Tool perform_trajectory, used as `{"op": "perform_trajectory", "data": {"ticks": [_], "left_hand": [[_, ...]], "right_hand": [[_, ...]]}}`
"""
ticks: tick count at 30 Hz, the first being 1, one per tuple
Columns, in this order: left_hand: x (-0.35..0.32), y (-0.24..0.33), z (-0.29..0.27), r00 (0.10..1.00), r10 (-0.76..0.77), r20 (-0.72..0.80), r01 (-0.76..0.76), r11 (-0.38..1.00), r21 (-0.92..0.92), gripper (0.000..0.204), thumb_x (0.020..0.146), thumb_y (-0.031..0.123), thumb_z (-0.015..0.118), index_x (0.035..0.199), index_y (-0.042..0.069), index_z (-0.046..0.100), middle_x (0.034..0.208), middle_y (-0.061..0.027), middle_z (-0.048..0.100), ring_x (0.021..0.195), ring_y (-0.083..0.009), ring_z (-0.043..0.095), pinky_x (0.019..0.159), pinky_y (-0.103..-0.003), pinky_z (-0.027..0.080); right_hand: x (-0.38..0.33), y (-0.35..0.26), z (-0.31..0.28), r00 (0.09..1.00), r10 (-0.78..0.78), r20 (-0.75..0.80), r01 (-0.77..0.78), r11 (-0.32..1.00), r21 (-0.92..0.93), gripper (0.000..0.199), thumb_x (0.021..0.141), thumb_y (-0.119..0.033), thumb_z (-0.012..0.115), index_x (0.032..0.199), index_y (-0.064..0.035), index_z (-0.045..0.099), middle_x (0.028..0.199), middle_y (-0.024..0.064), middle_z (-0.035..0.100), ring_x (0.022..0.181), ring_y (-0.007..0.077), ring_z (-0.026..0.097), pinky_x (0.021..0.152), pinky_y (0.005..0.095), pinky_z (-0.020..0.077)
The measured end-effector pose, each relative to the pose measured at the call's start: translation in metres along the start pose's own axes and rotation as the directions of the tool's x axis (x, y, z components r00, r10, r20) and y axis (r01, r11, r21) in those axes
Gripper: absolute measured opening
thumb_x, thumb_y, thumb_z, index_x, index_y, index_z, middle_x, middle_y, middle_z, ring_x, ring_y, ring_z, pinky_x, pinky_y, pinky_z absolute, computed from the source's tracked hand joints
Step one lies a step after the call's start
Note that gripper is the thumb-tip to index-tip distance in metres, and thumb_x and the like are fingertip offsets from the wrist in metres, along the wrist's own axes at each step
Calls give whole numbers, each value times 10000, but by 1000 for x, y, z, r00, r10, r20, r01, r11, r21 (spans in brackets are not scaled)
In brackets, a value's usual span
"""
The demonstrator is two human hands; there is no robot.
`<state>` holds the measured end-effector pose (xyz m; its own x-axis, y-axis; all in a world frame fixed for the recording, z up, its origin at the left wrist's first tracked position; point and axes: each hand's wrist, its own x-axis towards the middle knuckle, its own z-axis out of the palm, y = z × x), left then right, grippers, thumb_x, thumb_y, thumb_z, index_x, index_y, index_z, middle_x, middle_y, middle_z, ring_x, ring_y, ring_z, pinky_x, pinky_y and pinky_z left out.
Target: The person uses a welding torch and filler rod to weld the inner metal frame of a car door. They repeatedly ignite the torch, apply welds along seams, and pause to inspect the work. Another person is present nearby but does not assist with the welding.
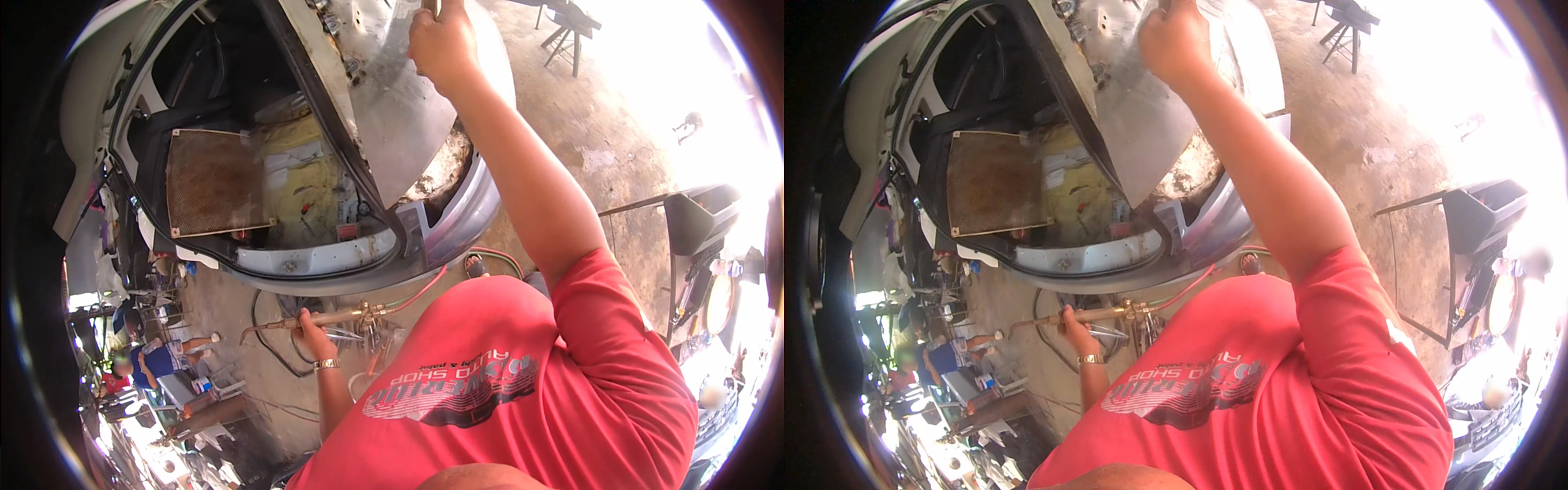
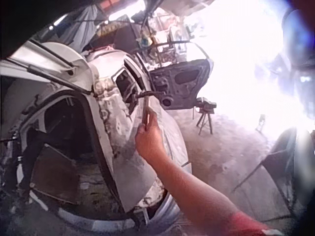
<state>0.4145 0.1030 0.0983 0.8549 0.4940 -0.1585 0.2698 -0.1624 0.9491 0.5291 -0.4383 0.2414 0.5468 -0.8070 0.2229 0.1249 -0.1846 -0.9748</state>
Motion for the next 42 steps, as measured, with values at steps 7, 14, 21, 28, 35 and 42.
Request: {"op": "perform_trajectory", "data": {"ticks": [7,14,21,28,35,42], "left_hand": [[26,-2,6,1000,24,16,-25,999,22,258,936,323,712,970,71,663,844,-58,685,601,-108,530,488,-258,349],[39,-5,5,995,39,95,-39,999,5,358,919,347,746,1054,41,620,887,-108,698,577,-122,539,461,-253,363],[36,3,9,996,54,71,-56,998,31,254,943,302,688,949,49,660,836,-85,705,581,-114,530,473,-264,356],[36,8,3,991,43,123,-51,997,60,278,946,328,698,1051,75,648,910,-84,697,669,-122,582,489,-250,363],[27,10,4,996,49,68,-50,999,8,233,942,291,696,961,61,660,846,-74,703,589,-107,533,478,-260,360],[30,7,1,996,43,77,-44,999,18,216,943,275,698,992,70,650,859,-69,700,605,-110,546,481,-261,368]], "right_hand": [[-28,-72,-34,970,155,189,-160,987,13,541,962,-72,506,1493,-89,406,1042,361,697,832,543,693,718,627,547],[-8,-39,-15,960,179,217,-189,982,27,574,946,-61,521,1505,-76,392,1024,357,696,867,541,700,744,617,555],[-20,-59,-30,976,31,214,-29,999,-15,571,941,-64,503,1499,-47,385,1098,408,677,1044,596,652,925,635,502],[4,-18,-13,960,139,241,-166,982,91,526,964,-69,489,1484,-129,435,935,277,697,719,392,714,573,523,549],[2,-7,-5,997,10,77,-7,1000,-29,516,967,-69,489,1478,-127,440,836,231,680,581,324,675,469,480,509],[-5,-14,-15,960,138,243,-177,973,150,518,979,-95,503,1486,-169,433,783,151,647,547,249,637,392,433,432]]}}
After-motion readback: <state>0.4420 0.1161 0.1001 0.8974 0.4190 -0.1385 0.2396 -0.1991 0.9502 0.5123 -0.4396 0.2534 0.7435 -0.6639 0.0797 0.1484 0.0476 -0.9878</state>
